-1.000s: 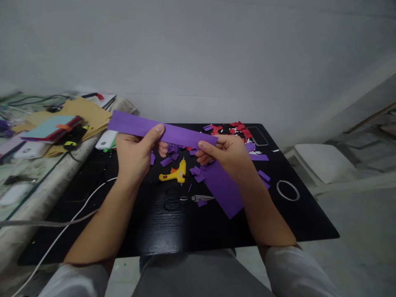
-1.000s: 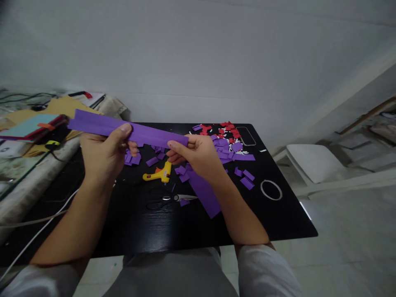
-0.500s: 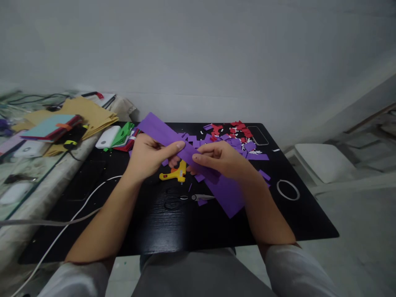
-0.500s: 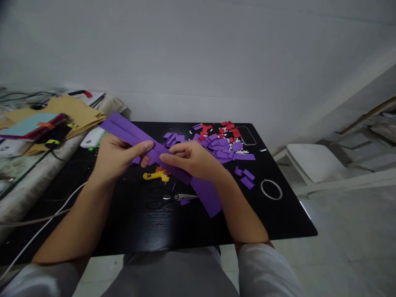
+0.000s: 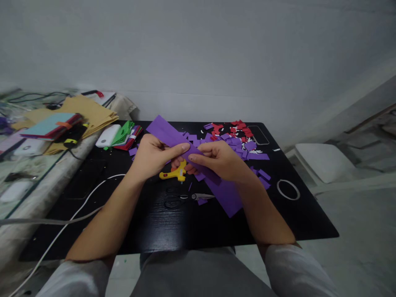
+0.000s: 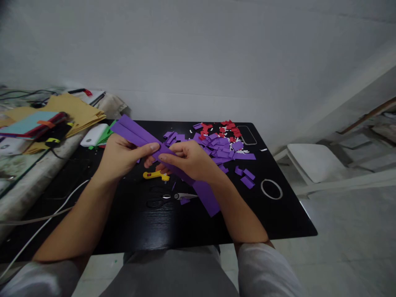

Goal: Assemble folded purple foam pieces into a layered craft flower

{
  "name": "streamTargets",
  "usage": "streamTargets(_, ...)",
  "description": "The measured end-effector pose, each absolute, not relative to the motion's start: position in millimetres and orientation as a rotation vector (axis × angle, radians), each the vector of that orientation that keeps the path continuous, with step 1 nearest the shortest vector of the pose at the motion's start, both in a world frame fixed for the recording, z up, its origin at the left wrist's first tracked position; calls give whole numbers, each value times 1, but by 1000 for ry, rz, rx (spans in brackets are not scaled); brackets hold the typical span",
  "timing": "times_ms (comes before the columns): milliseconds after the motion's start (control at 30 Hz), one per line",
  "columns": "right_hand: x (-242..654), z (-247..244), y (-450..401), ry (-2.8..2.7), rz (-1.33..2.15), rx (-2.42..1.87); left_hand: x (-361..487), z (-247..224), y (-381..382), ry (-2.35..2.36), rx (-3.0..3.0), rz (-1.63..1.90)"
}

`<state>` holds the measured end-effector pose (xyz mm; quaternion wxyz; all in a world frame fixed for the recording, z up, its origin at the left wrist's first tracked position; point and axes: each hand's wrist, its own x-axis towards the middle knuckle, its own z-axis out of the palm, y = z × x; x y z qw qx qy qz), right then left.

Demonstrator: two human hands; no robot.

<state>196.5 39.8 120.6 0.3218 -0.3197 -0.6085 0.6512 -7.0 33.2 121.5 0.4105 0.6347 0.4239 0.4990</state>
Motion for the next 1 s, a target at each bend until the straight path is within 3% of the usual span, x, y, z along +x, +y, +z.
streamTargets(500, 199, 117, 41, -1669, 1549, -845, -5, 117, 35, 1017, 1618, 1179)
streamTargets(1000, 199, 115, 40, -1619, 1555, -847, -17, 118, 40, 1017, 1533, 1359)
